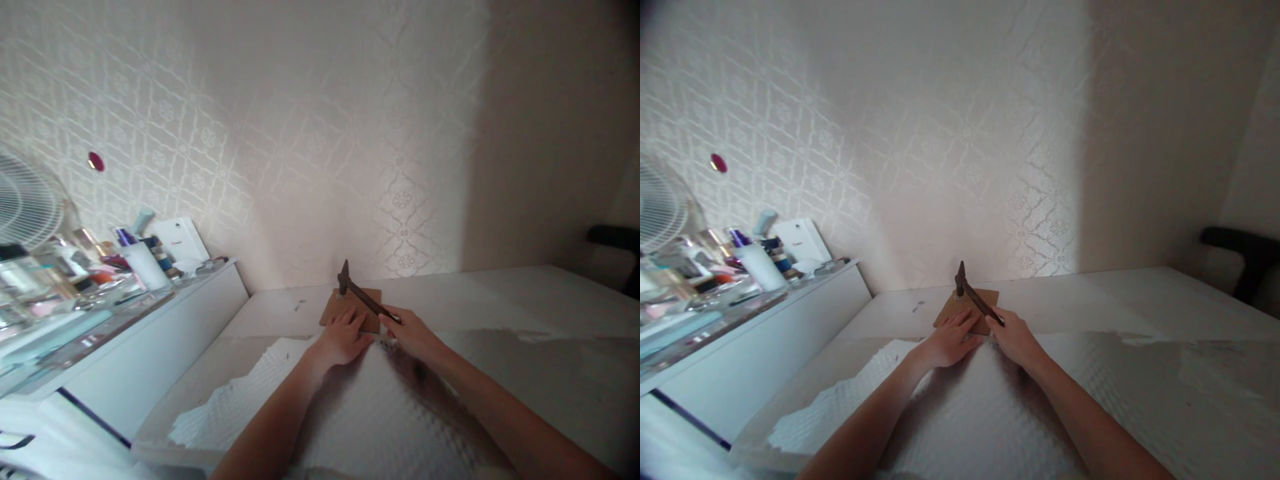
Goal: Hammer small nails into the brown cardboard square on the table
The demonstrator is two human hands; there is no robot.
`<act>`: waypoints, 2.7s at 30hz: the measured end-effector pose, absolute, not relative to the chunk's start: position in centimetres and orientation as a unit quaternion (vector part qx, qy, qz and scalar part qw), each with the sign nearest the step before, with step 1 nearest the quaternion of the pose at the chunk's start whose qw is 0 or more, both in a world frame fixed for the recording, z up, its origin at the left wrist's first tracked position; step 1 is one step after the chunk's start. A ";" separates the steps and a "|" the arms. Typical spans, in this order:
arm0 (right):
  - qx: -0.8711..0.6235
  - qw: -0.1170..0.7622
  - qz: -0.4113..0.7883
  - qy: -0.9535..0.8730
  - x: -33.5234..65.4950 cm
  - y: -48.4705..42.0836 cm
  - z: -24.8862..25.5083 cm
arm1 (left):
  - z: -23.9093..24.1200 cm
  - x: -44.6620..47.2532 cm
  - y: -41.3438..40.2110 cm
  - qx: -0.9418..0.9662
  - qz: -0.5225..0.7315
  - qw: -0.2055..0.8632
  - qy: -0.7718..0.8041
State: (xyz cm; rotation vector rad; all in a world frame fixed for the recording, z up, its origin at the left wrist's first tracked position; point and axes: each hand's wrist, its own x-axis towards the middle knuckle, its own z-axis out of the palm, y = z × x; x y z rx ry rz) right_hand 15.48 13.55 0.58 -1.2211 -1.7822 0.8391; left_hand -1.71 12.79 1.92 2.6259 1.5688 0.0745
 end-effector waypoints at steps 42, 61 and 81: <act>-0.506 0.420 0.372 -0.655 15.2 12.9 1.3 | 2.0 -1.7 12.9 0.851 0.021 0.047 0.522; -0.501 0.425 0.374 -0.654 15.2 13.0 1.2 | 2.3 -1.6 12.7 0.848 0.014 0.050 0.527; -0.497 0.423 0.378 -0.656 15.1 13.0 1.1 | 2.2 -1.6 12.8 0.851 0.013 0.047 0.523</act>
